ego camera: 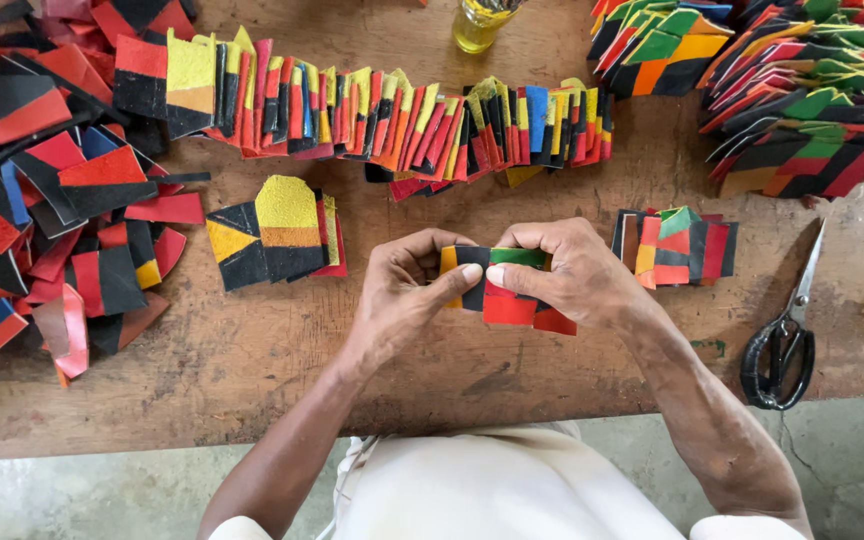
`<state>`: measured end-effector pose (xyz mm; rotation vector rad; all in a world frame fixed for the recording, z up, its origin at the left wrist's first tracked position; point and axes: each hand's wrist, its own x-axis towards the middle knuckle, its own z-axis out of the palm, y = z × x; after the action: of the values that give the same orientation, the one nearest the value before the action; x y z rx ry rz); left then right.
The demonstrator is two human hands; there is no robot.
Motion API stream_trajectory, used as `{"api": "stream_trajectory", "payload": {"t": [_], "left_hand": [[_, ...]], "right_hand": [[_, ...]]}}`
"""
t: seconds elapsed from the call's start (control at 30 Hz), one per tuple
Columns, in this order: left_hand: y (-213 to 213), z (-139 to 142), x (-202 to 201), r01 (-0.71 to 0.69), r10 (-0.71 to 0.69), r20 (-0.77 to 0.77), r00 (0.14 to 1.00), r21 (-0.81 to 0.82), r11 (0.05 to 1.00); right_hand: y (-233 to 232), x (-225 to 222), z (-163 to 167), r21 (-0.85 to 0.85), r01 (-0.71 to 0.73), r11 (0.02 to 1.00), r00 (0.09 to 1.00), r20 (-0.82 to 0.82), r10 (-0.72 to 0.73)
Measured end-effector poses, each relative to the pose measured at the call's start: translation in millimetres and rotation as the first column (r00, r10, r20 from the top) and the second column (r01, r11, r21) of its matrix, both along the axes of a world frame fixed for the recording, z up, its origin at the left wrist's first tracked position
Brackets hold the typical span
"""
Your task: The person assembles colorful cut foam pieces into a patchwork panel on a wooden table, picking pieces one at a time and aligning their edges by hand to form a mosaic pattern. Finished panels are stacked with others on the table.
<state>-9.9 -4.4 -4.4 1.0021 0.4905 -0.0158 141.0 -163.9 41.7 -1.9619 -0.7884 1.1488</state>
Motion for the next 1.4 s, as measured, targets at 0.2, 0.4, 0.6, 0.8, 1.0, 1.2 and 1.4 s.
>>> {"api": "stream_trajectory", "payload": {"t": [0.2,0.4,0.6,0.8,1.0,1.2,1.4], "left_hand": [[6.3,2.3,0.5,-0.065,0.082,0.073,0.994,-0.21,0.976],[4.4,-0.8,1.1,-0.061,0.117,0.175,0.978,-0.298,0.952],[-4.4,-2.9,2.5,-0.027,0.062,0.14,0.988,-0.239,0.971],[-4.5,-7.3,2.4,-0.084,0.108,0.132,0.985,-0.175,0.981],[-1.6,-9.3,2.1,-0.055,0.058,0.097,0.994,-0.037,0.998],[-1.6,-7.3,3.8,0.001,0.005,0.095,0.996,-0.064,0.998],[2.8,-4.6,2.4,0.026,-0.016,0.158,0.987,-0.062,0.998]], "right_hand": [[-21.9,13.2,-13.4,0.55,0.232,0.803,0.971,-0.087,-0.221],[-68.5,-19.6,-38.5,0.302,0.589,0.75,0.572,-0.811,-0.122],[-52.8,-52.3,-80.1,0.329,0.78,0.532,0.414,-0.909,-0.044],[-32.9,-57.5,-70.7,0.414,0.753,0.511,0.548,-0.825,-0.139],[-24.1,-53.7,-48.9,0.42,0.69,0.589,0.72,-0.475,-0.506],[-19.2,-53.9,-41.2,0.403,0.67,0.623,0.741,-0.418,-0.526],[-19.3,-49.1,-41.9,0.419,0.684,0.598,0.728,-0.454,-0.514]]}}
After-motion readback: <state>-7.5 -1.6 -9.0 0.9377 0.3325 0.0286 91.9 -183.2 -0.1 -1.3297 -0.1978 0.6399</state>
